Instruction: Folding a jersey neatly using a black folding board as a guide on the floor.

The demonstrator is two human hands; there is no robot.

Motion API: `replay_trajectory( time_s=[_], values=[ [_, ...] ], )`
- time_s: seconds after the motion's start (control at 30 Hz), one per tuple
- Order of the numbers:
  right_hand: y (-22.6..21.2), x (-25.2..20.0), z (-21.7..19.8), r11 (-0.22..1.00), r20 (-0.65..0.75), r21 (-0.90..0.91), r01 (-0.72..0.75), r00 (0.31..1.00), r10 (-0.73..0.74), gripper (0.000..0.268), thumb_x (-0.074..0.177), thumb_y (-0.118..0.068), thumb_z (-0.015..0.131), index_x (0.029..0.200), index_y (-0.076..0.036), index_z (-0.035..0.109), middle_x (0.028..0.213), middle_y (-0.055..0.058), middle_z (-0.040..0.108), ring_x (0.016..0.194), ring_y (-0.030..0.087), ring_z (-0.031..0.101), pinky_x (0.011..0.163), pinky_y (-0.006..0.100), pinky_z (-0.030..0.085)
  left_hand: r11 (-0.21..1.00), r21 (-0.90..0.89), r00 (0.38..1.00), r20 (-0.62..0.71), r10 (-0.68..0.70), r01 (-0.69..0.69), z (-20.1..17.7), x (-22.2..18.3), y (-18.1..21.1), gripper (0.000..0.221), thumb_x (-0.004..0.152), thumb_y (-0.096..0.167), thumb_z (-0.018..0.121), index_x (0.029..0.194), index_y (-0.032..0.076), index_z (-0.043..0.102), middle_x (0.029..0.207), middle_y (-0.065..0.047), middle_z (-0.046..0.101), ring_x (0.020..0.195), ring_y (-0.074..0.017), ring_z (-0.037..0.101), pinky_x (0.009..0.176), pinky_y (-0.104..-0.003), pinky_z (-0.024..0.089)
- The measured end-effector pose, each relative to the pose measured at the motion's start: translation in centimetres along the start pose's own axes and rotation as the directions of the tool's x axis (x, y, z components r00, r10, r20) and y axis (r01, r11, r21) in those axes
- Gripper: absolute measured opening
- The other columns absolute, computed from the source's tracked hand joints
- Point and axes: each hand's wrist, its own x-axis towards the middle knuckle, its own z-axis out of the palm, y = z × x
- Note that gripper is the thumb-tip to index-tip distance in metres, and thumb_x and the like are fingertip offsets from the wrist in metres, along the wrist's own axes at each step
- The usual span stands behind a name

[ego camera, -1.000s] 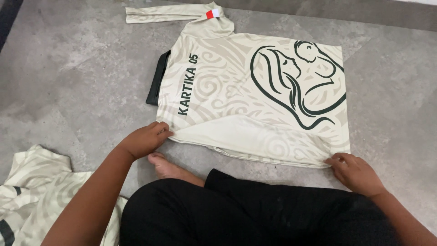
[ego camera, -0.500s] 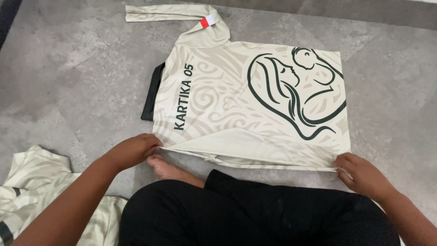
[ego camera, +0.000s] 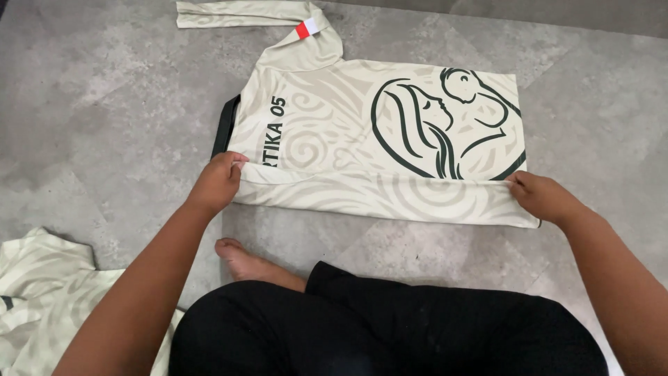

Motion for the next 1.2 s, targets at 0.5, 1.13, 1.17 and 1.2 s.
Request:
replay_trajectory(
  time_s=[0.5,1.13,1.17,1.2],
  values=[
    [1.3,1.2,2.5,0.980,-0.350,0.019,-0.198,0.917,0.192,0.068,0.112,-0.068,0.048,0.123,-0.005,0.070,0.109,0.020,0.076,0.101,0.042,0.069,0.068,0.052,0.053,0.688,0.708,0.926,-0.137,0.352,-0.157,4.5,1.8,-5.2,0.044,0.091,-0.001,0.052,0.134,0.006,0.058,0.128,-0.015,0.055,0.038,-0.0270,0.045,0.032,-0.043,0.036],
    [-2.4,4.8,8.5,0.843,-0.780,-0.467,0.267,0.324,-0.535,0.033,0.100,-0.023,0.084,0.122,-0.009,0.065,0.109,0.011,0.060,0.101,0.036,0.068,0.086,0.047,0.054,0.443,0.750,0.538,-0.138,0.832,-0.492,6.9,1.3,4.4,0.049,0.109,0.039,0.048,0.138,0.002,0.062,0.131,-0.020,0.061,0.119,-0.0396,0.060,0.091,-0.047,0.051],
    [-5.1,4.0,9.5,0.720,-0.649,-0.521,0.457,0.336,-0.683,0.037,0.099,-0.027,0.076,0.127,-0.006,0.063,0.118,0.016,0.062,0.111,0.039,0.065,0.094,0.048,0.052,0.418,0.640,0.515,-0.041,0.856,-0.645,7.8,0.6,5.9,0.054,0.108,0.039,0.049,0.143,-0.001,0.059,0.136,-0.025,0.059,0.126,-0.0434,0.058,0.100,-0.050,0.049],
    [-7.9,3.3,10.4,0.562,-0.502,-0.532,0.634,0.298,-0.812,0.043,0.099,-0.031,0.067,0.131,-0.002,0.062,0.126,0.021,0.063,0.120,0.042,0.063,0.102,0.050,0.049,0.385,0.509,0.472,0.049,0.880,-0.770,8.6,0.1,7.5,0.059,0.107,0.039,0.050,0.147,-0.004,0.055,0.141,-0.030,0.058,0.132,-0.0474,0.056,0.108,-0.053,0.047]
  ],
)
